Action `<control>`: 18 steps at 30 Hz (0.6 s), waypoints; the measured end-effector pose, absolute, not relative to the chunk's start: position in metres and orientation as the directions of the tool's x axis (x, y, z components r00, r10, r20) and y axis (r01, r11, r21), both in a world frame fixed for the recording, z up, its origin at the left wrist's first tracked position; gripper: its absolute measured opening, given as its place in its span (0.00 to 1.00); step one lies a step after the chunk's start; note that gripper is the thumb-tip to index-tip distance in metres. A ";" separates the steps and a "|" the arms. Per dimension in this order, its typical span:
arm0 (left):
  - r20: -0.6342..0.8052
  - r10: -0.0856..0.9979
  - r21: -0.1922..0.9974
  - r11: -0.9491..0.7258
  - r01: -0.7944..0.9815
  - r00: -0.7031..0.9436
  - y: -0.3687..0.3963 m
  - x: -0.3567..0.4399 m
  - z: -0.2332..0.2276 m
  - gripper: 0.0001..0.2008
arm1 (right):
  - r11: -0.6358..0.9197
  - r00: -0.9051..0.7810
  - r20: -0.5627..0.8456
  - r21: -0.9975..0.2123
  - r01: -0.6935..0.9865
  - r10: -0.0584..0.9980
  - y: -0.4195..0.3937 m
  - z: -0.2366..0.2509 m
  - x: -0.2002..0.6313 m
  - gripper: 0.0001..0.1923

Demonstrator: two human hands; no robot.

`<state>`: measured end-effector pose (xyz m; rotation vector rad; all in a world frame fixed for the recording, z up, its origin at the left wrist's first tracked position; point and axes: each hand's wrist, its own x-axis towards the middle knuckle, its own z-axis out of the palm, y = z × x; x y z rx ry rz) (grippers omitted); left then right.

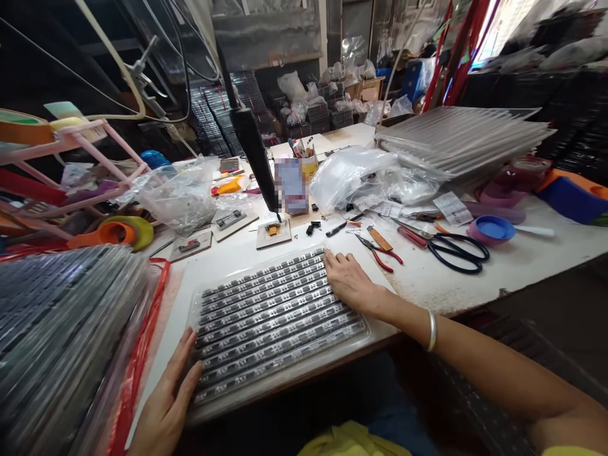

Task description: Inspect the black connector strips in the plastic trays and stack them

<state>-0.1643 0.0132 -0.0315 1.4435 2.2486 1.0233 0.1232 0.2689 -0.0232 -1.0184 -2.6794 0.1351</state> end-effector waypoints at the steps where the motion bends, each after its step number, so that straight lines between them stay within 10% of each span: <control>1: 0.142 0.870 0.673 0.265 0.691 -0.472 0.015 -0.163 -0.033 0.28 | 0.751 -0.717 0.223 -0.188 0.633 0.661 0.269 -0.024 0.122 0.26; 11: 0.051 0.968 0.640 0.156 0.752 -0.245 -0.026 -0.164 -0.001 0.23 | 0.799 -0.734 0.378 -0.474 0.371 0.565 0.247 -0.037 0.201 0.26; 18: 0.272 0.942 0.396 0.075 0.915 -0.194 -0.065 -0.159 -0.042 0.26 | 0.908 -0.887 0.231 -0.231 0.349 0.399 0.199 -0.036 0.254 0.38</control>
